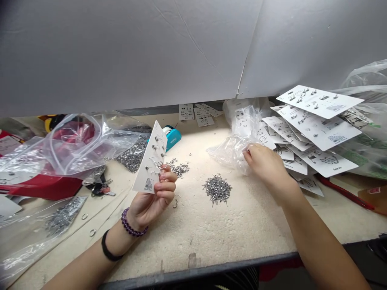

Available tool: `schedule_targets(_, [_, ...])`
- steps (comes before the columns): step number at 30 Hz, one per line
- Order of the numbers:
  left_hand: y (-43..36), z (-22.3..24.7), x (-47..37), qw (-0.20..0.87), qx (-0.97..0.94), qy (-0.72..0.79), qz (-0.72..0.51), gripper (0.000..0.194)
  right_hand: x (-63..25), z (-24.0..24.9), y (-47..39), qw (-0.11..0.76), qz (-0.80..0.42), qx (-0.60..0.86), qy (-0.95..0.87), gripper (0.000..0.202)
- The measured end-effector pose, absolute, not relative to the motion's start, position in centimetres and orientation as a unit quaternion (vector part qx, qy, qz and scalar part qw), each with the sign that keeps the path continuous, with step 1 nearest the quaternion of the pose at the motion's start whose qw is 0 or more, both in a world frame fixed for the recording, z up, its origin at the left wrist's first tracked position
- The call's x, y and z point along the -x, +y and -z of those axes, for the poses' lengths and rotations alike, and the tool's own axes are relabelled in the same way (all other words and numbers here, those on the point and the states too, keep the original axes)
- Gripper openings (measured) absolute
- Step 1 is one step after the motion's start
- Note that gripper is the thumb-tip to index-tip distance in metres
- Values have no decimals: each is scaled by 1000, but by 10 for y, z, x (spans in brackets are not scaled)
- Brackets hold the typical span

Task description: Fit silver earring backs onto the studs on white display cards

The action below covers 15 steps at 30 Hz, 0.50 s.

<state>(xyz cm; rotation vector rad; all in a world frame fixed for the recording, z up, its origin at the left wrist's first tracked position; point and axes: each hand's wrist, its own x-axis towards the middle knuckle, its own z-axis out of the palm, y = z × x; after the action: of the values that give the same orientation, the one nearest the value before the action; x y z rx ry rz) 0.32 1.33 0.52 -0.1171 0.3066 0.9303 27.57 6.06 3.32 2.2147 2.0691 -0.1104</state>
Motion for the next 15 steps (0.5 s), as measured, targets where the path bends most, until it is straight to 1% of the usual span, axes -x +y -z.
schedule_targets(2, [12,-6,-4,882,53,149,-445,20,-279,-44,47,47,45,-739,670,28])
schedule_targets(4, [11,-6,-5,884,53,147,-442,17,-276,-54,33,5,53,-743,667,29])
schedule_targets(6, [10,-5,-6,886,55,143,-437,16,-262,-59,20,-84,98,-717,685,30])
schedule_targets(8, [8,-5,-7,889,55,144,-432,17,-237,-56,11,-208,184,-641,716,31])
schedule_targets(9, [8,-5,-8,889,53,147,-430,18,-223,-53,9,-256,224,-587,735,29])
schedule_targets(12, [5,-6,-9,889,43,158,-427,20,-183,-39,5,-355,300,-476,746,15])
schedule_targets(15, [2,-6,-11,888,28,174,-425,24,-160,-24,2,-418,335,-452,713,9])
